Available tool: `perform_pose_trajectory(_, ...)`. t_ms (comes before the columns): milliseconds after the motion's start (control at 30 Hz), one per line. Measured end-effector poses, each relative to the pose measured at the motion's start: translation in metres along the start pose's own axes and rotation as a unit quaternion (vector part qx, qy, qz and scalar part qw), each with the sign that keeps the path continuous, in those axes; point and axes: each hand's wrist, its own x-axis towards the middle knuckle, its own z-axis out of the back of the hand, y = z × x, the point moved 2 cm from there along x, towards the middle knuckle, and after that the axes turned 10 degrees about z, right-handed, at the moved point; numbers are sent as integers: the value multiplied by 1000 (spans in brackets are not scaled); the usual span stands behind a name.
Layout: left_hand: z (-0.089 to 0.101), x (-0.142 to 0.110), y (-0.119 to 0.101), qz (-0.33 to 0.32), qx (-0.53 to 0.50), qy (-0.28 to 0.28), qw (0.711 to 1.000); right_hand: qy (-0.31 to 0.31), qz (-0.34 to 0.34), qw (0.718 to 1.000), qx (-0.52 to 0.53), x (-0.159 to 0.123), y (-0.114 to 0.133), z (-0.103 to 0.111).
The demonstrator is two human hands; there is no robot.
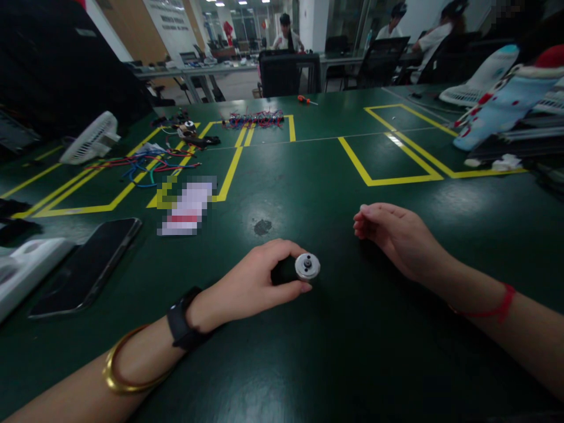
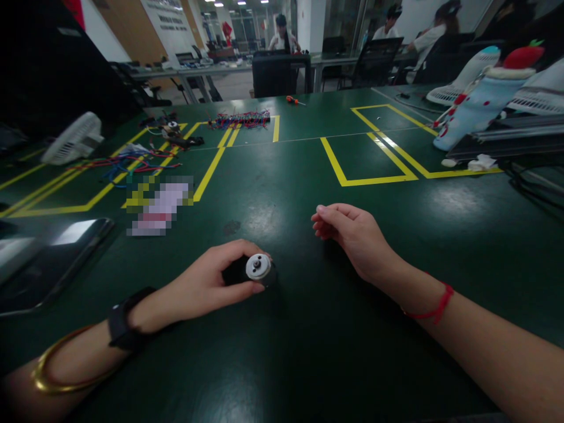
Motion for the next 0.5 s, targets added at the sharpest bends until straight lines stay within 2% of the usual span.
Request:
perform_pose_trajectory(367,-1,0,1,4,1,-2,1000,17,26,998,-49,-1,0,0)
perform_pose_trajectory(433,0,1,1,2,1,-2,1000,48,45,993,-96,-2,1,-1)
perform_pose_trajectory(500,0,0,0,0,2,-1,1000,115,85,970,-196,-5,2,-4)
